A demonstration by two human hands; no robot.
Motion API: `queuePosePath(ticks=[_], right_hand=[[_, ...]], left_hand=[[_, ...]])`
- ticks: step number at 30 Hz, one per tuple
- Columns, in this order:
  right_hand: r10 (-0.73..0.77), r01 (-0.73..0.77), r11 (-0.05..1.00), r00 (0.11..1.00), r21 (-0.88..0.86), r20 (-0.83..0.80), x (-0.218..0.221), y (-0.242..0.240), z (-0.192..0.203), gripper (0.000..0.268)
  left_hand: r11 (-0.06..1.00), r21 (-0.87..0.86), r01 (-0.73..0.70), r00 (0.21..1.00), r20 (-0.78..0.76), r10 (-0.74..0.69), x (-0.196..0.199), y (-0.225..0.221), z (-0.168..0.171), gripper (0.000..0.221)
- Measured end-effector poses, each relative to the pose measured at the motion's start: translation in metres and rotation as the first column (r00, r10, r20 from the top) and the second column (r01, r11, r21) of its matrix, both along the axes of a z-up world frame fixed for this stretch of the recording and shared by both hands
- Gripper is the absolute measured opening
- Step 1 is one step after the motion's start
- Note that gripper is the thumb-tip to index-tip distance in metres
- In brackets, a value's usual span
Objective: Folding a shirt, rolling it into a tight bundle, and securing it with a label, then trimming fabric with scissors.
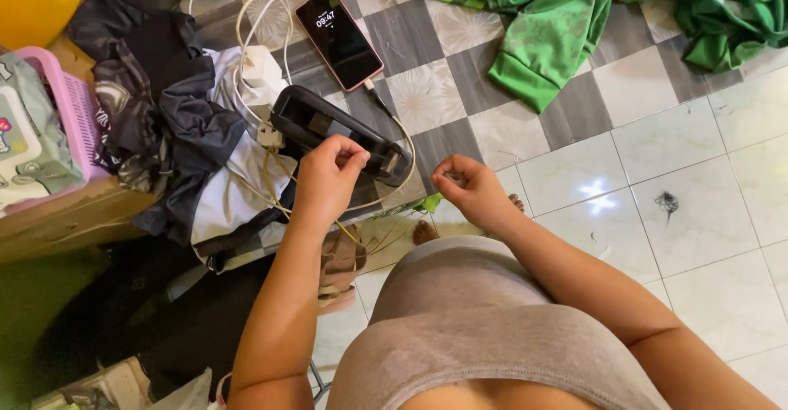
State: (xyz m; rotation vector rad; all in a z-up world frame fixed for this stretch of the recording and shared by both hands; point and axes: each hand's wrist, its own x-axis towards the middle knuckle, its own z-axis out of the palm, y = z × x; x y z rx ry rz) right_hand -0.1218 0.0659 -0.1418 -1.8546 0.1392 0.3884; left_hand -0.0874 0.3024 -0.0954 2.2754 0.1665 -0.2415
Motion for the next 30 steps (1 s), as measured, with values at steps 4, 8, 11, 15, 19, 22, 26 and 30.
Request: queuePosePath(ticks=[4,8,11,15,19,22,26,30], right_hand=[[0.000,0.013,0.998,0.983,-0.066,0.186,0.004,0.002,-0.025,0.006],[0.016,0.035,0.994,0.899,-0.107,0.437,0.008,0.006,-0.032,0.002],[0.028,0.055,0.987,0.866,-0.150,0.499,0.010,0.006,-0.034,0.003],[0.086,0.063,0.968,0.826,-0.242,0.558,0.010,0.005,-0.034,0.004],[0.028,0.146,0.958,0.809,-0.247,0.587,0.016,-0.021,-0.045,0.007],[-0.047,0.168,0.970,0.840,-0.177,0.541,0.014,-0.044,-0.038,0.006],[-0.261,0.204,0.960,0.899,0.190,0.352,-0.005,-0.057,0.001,0.004],[-0.538,0.426,0.788,0.827,0.446,0.162,-0.021,-0.087,0.008,0.008]], left_hand=[[1.000,0.002,0.030,0.995,0.091,-0.030,-0.003,-0.002,-0.012,0.006],[1.000,0.008,0.010,0.976,0.216,-0.012,-0.008,-0.006,-0.023,0.008],[0.999,0.041,0.000,0.950,0.312,-0.013,-0.013,-0.010,-0.025,0.009],[0.992,0.123,-0.005,0.869,0.492,-0.057,-0.016,-0.013,-0.029,0.007],[0.982,0.173,-0.079,0.790,0.611,-0.044,-0.011,0.004,-0.034,0.009],[0.995,0.087,-0.041,0.786,0.618,-0.022,-0.013,0.001,-0.002,0.008],[0.958,-0.234,0.168,0.927,0.367,-0.073,-0.013,-0.026,0.015,0.006],[0.809,-0.443,0.386,0.922,0.192,-0.335,-0.010,-0.061,0.021,0.005]])
